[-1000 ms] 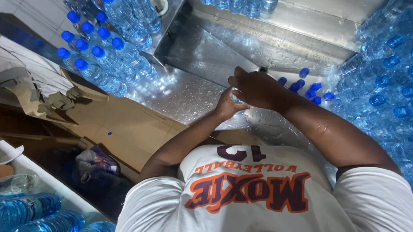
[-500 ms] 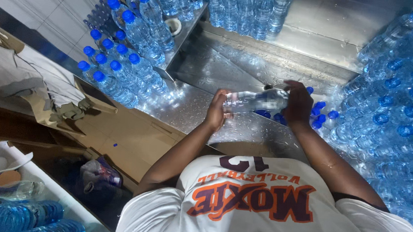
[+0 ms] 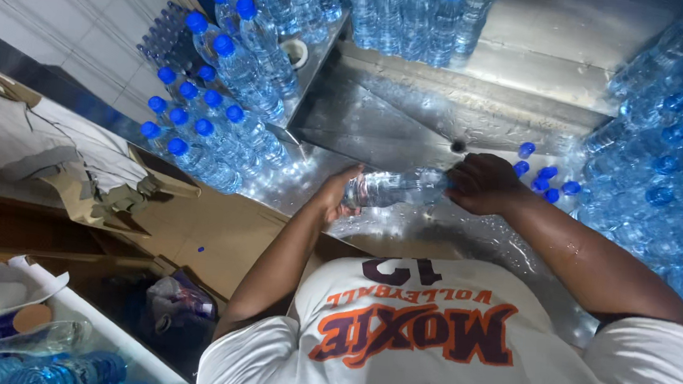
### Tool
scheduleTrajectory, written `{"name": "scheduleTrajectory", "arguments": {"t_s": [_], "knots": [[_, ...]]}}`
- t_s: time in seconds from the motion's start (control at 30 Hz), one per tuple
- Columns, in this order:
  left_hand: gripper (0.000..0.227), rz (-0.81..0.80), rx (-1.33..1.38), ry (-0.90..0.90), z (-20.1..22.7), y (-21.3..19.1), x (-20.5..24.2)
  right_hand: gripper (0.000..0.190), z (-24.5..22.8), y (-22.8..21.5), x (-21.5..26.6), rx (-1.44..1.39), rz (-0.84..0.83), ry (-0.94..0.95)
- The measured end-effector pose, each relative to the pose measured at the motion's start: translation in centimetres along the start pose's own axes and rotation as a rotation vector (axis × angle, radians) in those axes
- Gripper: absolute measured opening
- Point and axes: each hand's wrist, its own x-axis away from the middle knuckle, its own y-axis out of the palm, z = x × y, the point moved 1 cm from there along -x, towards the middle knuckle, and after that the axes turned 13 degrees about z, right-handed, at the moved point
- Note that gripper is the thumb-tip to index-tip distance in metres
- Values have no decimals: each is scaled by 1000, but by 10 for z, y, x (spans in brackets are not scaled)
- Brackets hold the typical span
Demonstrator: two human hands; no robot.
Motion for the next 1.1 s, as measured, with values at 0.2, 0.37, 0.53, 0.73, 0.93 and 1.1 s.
{"name": "scheduleTrajectory", "arguments": {"t_s": [0.2,0.37,0.53,0.73,0.93,1.1], "knots": [[33,348,-300,853,43,13,64,34,-53,51,-78,-598,-94,1288],[39,15,-688,1371,76,-6,111,41,-24,63,-83,-1152,-590,1308],[53,-352,-1001,2718,3,-62,-41,51,30,169,-118,-773,-722,1145],[62,-104,-1284,1987,31,-64,-95,43,-17,22,-278,-547,-560,900],[50,381,-1262,1901,71,-58,-63,37,-19,166,-341,-288,-42,471],[73,114,-1106,1729,68,-68,-52,29,26,242,-374,-483,299,646]]}}
